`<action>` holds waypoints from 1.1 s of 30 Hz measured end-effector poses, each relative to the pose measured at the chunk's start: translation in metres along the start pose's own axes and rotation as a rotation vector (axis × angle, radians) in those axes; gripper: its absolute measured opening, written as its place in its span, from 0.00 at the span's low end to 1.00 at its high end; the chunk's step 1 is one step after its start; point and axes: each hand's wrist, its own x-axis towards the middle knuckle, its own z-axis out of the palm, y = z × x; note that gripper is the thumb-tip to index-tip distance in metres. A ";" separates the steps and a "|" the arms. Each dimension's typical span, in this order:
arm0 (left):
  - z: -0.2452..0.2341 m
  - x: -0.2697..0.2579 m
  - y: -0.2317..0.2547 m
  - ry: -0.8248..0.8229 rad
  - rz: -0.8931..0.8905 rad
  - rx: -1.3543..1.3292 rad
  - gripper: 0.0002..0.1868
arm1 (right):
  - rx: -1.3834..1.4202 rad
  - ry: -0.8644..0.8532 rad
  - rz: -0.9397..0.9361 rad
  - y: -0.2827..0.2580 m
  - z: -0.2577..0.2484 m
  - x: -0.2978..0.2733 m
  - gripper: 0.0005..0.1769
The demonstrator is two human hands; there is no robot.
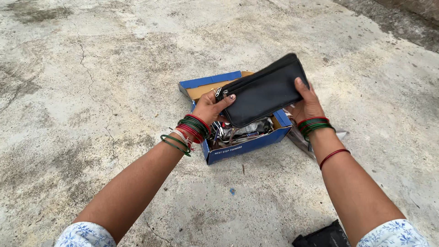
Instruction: The person places a wrench and a pair of scissors into a black pouch, zips it closed, and puts it inside a blue cardboard box. They then gather small metal components, place them into a second black pouch, and add it to the box.
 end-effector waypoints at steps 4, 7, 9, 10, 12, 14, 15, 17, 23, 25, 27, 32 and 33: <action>-0.011 0.014 -0.043 0.110 -0.302 -0.073 0.28 | -0.022 0.002 0.142 0.052 -0.008 0.013 0.43; -0.020 0.028 -0.071 0.316 -0.516 -0.025 0.40 | -0.116 0.195 0.389 0.079 -0.009 0.025 0.41; -0.022 0.029 -0.081 0.365 -0.568 0.026 0.47 | -0.306 0.272 0.390 0.088 -0.012 0.029 0.43; -0.022 0.025 -0.083 0.291 -0.588 0.062 0.52 | -0.305 0.274 0.395 0.092 -0.014 0.031 0.43; -0.018 0.020 -0.083 0.214 -0.619 0.098 0.58 | -0.541 0.274 0.253 0.101 -0.020 0.032 0.43; -0.013 0.017 -0.078 0.205 -0.590 0.178 0.61 | -0.516 0.272 0.291 0.105 -0.025 0.040 0.43; -0.010 0.016 -0.075 0.205 -0.599 0.178 0.61 | -0.493 0.268 0.321 0.107 -0.028 0.044 0.42; -0.004 0.015 -0.069 0.337 -0.370 0.356 0.62 | -0.369 0.231 0.313 0.115 -0.035 0.047 0.36; 0.002 -0.014 -0.058 0.216 0.401 0.904 0.29 | 0.159 -0.048 0.196 0.109 -0.043 0.038 0.26; 0.000 -0.017 -0.054 0.256 0.518 0.918 0.24 | 0.266 -0.046 0.316 0.092 -0.037 0.028 0.26; -0.003 -0.017 -0.051 0.298 0.636 0.932 0.19 | 0.457 0.163 0.386 0.084 -0.030 0.021 0.26; -0.004 -0.019 -0.046 0.198 0.696 1.101 0.20 | 0.016 -0.063 0.558 0.104 -0.041 0.041 0.23; -0.004 -0.017 -0.046 0.198 0.697 1.101 0.20 | -0.023 -0.101 0.456 0.110 -0.046 0.045 0.23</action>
